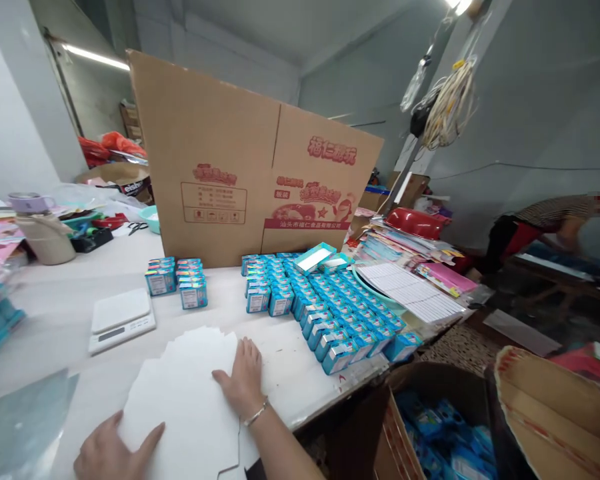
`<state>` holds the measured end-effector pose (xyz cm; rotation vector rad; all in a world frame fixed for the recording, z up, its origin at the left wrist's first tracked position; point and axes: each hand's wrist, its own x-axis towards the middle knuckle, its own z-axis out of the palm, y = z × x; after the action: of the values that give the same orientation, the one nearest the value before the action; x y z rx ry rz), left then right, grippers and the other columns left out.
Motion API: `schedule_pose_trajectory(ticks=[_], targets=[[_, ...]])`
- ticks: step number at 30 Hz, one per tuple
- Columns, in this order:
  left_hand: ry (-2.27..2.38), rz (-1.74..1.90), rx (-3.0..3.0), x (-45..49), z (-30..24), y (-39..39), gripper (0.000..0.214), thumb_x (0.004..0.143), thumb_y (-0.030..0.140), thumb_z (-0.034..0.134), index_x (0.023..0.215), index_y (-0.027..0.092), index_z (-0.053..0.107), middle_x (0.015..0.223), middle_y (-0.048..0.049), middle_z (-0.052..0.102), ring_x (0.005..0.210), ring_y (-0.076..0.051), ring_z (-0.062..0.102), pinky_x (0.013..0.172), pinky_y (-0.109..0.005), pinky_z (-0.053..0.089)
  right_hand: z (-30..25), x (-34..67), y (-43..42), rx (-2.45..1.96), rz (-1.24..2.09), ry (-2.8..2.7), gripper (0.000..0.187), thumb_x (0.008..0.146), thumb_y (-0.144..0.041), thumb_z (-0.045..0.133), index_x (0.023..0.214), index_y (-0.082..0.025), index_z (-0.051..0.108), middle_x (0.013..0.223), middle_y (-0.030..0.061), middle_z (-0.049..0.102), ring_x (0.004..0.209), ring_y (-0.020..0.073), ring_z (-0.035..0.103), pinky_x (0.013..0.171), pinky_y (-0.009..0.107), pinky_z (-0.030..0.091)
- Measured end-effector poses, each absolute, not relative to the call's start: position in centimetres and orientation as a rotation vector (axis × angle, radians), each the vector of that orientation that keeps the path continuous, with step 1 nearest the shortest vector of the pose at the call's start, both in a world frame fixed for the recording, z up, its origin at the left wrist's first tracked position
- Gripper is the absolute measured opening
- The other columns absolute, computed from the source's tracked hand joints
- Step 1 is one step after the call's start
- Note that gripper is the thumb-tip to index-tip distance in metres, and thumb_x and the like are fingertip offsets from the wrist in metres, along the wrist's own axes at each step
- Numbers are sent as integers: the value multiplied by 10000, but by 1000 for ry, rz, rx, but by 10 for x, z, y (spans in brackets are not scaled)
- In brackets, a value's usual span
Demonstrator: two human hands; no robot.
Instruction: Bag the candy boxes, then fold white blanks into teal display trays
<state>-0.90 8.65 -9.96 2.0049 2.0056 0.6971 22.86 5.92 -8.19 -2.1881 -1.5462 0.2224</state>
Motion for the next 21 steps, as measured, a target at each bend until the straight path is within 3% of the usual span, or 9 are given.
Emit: schedule_pose_trajectory(ticks=[3,7,13,16,21], targets=[[1940,840,1907,-18,-86,85,699,684,628,418,1132,99,507,1203,-180,532,1191,-333,435,1051,-464,302,-64,240,56,-2012,173,-1535,488,848,-422,513,1246,-150,438,1214,173,539,1126,295,493,940,433,402],[1823,1002,1820,-39,-61,95,542,693,584,516,1053,183,574,1231,-111,541,1232,-276,422,1077,-433,286,-44,253,66,-1803,146,-1645,279,912,-338,402,1129,-183,484,1025,97,601,914,212,571,799,330,459],[1777,798,1849,-32,-79,98,821,633,478,627,1301,78,367,1397,-205,368,1349,-370,249,1088,-516,242,-54,237,66,-1995,-86,-1840,243,910,-352,417,1048,-203,551,1094,134,569,1005,256,532,780,351,466],[1710,799,1907,-19,-100,87,764,702,404,584,1340,87,307,1448,-203,296,1386,-353,164,1102,-523,222,-70,225,58,-2168,-204,-1836,330,887,-437,448,1058,-182,568,1205,186,516,1094,311,473,781,401,470],[1713,866,1867,-16,-103,79,684,766,371,527,1346,86,303,1445,-190,297,1388,-310,178,1126,-485,210,-84,214,46,-2269,-284,-1720,450,911,-468,364,1181,-148,527,1245,230,488,1113,343,454,808,469,450]])
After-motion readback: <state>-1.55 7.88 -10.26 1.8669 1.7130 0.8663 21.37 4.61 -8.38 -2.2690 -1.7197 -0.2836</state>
